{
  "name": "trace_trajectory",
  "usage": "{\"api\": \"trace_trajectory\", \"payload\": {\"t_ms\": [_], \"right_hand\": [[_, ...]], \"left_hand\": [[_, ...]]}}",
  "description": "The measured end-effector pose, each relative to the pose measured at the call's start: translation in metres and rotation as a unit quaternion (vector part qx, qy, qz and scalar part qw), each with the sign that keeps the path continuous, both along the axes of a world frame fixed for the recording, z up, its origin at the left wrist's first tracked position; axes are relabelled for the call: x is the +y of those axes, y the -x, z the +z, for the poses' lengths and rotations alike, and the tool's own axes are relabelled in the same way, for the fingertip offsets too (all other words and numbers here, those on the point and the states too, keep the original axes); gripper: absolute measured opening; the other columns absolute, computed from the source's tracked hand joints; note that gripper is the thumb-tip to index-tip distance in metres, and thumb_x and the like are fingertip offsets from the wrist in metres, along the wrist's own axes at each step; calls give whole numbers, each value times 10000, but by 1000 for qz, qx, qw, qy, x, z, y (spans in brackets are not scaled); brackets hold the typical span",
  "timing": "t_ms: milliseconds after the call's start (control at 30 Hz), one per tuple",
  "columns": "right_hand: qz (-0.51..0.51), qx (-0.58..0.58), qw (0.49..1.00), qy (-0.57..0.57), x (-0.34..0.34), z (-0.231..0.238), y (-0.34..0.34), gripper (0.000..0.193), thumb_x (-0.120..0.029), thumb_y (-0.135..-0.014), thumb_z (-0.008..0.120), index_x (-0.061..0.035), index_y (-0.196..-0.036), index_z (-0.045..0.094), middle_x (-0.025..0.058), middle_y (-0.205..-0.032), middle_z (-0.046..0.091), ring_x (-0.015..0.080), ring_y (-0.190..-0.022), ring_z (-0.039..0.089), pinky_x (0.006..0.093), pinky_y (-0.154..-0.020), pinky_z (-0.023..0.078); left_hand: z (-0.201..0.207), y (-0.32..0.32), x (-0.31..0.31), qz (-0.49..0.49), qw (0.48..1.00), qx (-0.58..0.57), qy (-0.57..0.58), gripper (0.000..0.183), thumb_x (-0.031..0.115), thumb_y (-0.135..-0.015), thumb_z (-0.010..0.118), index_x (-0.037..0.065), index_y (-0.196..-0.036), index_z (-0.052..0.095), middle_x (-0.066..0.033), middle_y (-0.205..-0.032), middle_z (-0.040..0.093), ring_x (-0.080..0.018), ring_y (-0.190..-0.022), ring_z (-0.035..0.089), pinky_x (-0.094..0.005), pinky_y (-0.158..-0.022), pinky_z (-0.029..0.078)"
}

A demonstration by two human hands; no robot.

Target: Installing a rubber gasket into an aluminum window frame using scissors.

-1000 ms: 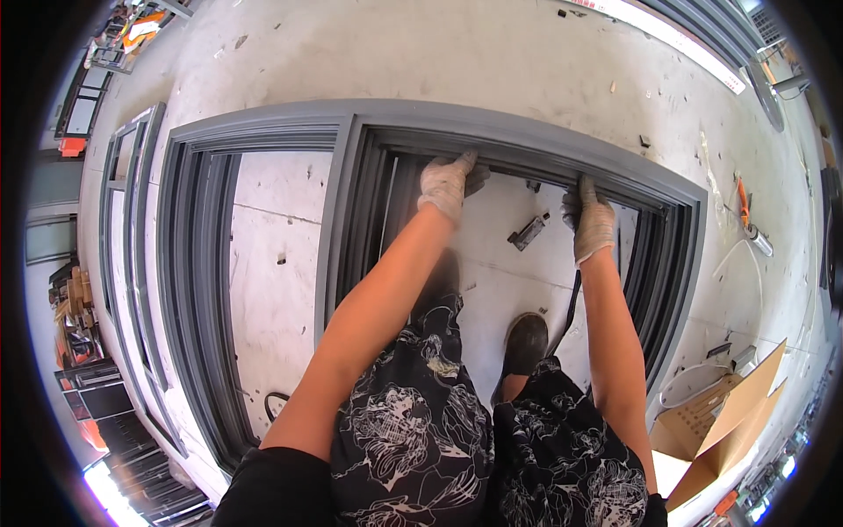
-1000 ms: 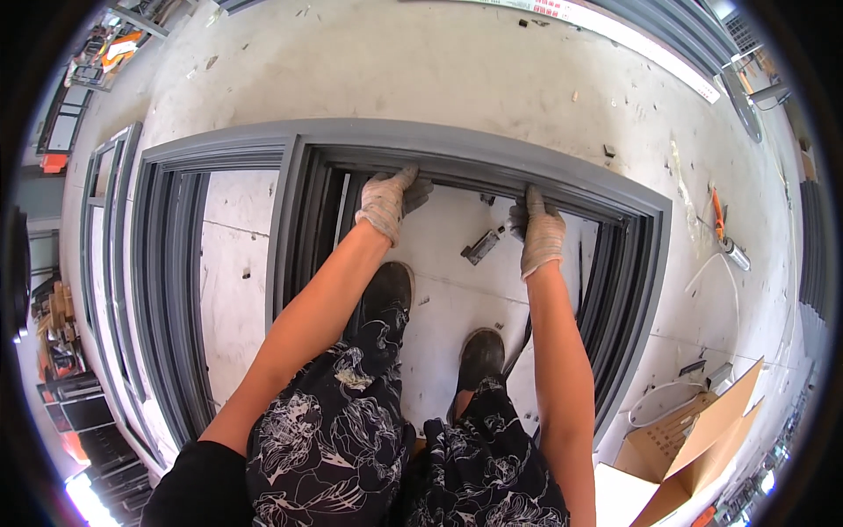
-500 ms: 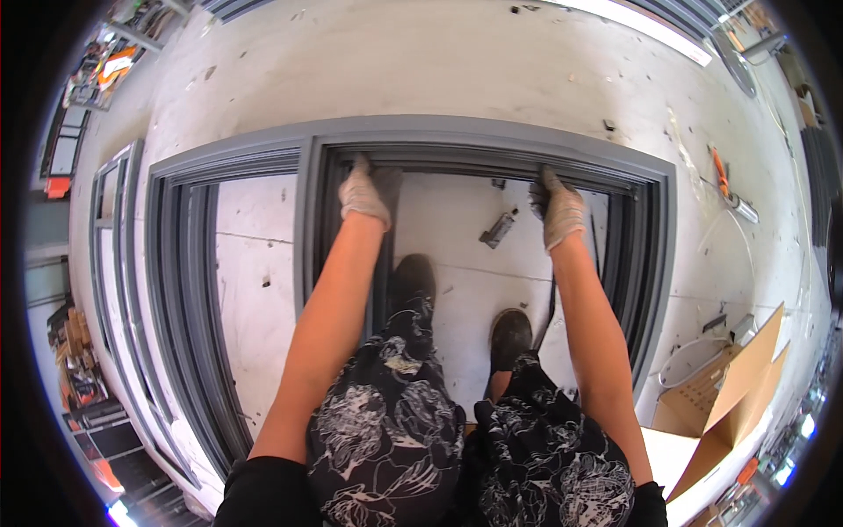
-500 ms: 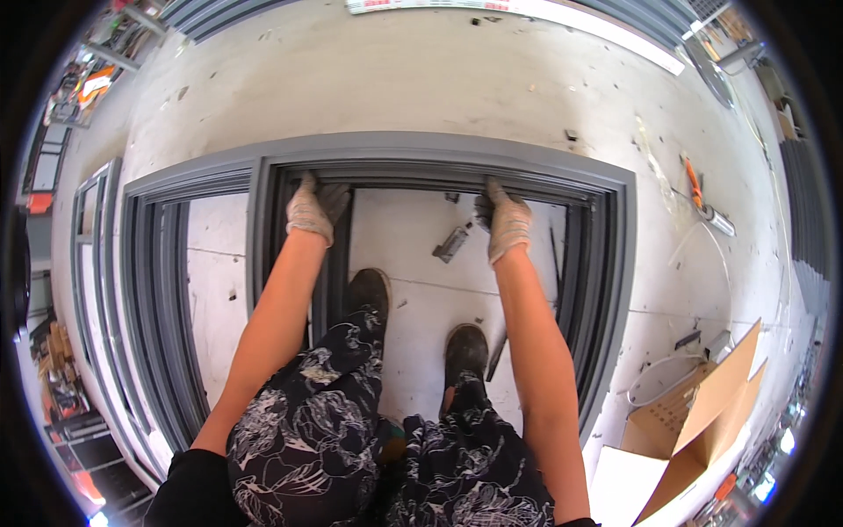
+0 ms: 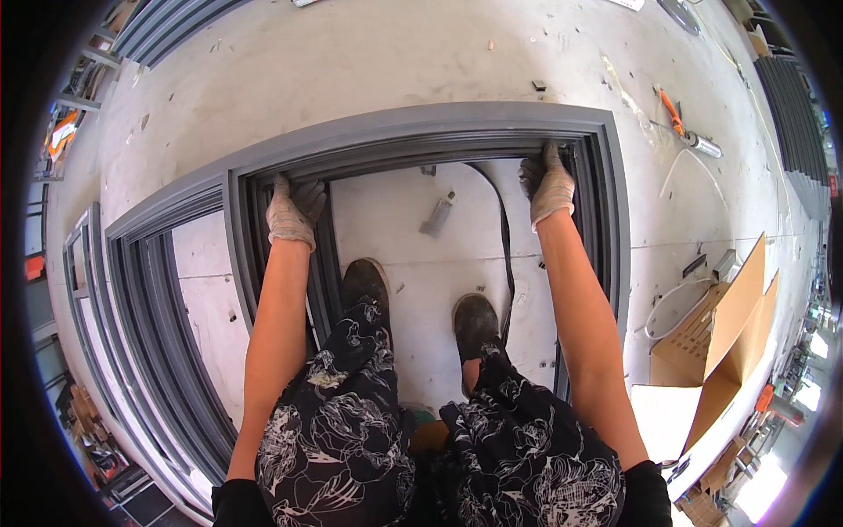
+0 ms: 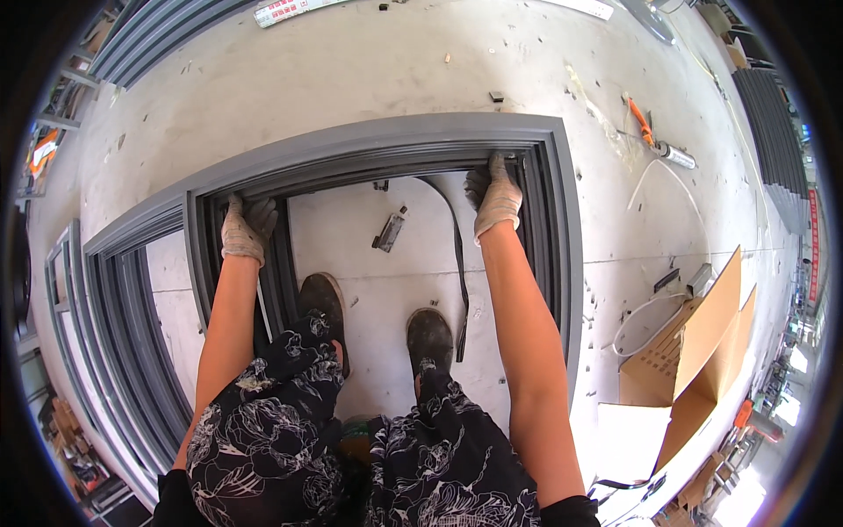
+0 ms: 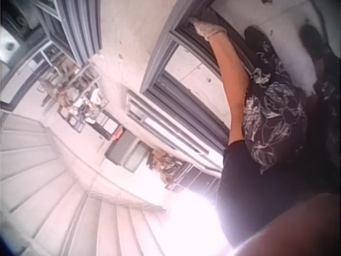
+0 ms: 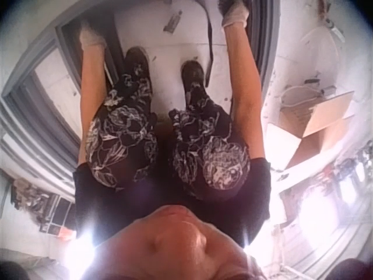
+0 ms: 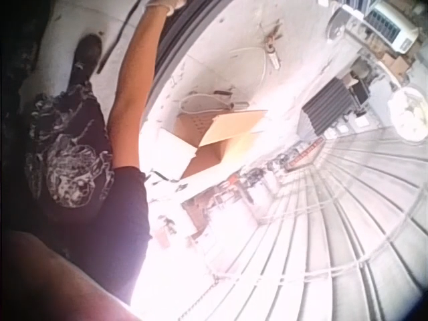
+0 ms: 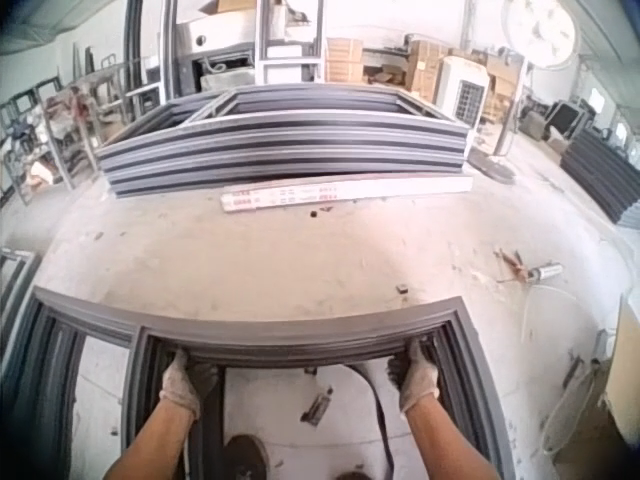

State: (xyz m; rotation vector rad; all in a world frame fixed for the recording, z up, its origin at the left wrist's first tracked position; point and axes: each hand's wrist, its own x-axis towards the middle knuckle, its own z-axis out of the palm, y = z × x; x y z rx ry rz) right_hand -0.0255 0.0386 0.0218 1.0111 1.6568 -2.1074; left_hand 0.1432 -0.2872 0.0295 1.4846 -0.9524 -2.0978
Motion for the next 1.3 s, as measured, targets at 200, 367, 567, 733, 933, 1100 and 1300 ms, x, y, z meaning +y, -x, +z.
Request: {"api": "trace_trajectory", "payload": {"t_ms": [200,367,567,733,933,1100,1300], "right_hand": [[160,50,975,-145,32,-57,-40,351,-319,-840,568,12,-929,645,137,-826,668,208,-678,637,304,-633,497],[393,140,765,-490,20,-56,-51,369,-263,-783,598,-73,-1098,605,182,-1046,621,344,-1005,577,392,-878,450],[484,53,692,-533,9,-59,-48,329,-257,-776,623,-112,-1071,625,156,-1009,639,328,-931,610,391,-828,482],[492,5,858,-148,-27,2,-109,308,-231,-758,634,-53,-1010,640,130,-890,661,245,-812,632,333,-745,490],[575,79,813,-51,-35,10,-159,306,-191,-762,643,-8,-1007,626,111,-784,645,140,-687,603,257,-649,491],[562,-37,826,32,-17,43,-132,277,-199,-824,616,36,-971,609,76,-746,627,112,-630,571,241,-581,465],[600,12,800,5,-1,97,-128,261,-204,-834,609,26,-958,617,62,-726,614,103,-604,549,230,-550,443]], "left_hand": [[-5,-4,7,-51,998,-22,35,577,521,-868,517,19,-1154,522,-194,-1061,597,-316,-997,571,-414,-906,446],[-41,-26,18,-155,987,29,6,588,536,-873,492,-3,-1104,530,-182,-1022,603,-299,-970,574,-416,-911,432],[-42,-34,80,-323,944,-63,-37,424,382,-888,553,-4,-1063,560,-137,-966,621,-236,-891,604,-349,-801,485],[-19,-46,94,-419,904,-61,-57,496,384,-859,601,-19,-1139,533,-133,-1009,615,-239,-923,604,-354,-826,487],[-6,-35,102,-420,898,104,-77,466,366,-864,603,-19,-1113,521,-113,-961,611,-247,-950,593,-398,-880,464],[34,-32,97,-359,923,129,-54,286,204,-877,592,-23,-1044,544,-113,-938,609,-237,-954,595,-371,-886,467],[112,-31,65,-315,939,111,78,252,215,-869,607,29,-1039,589,-71,-960,629,-167,-905,596,-300,-806,484]]}}
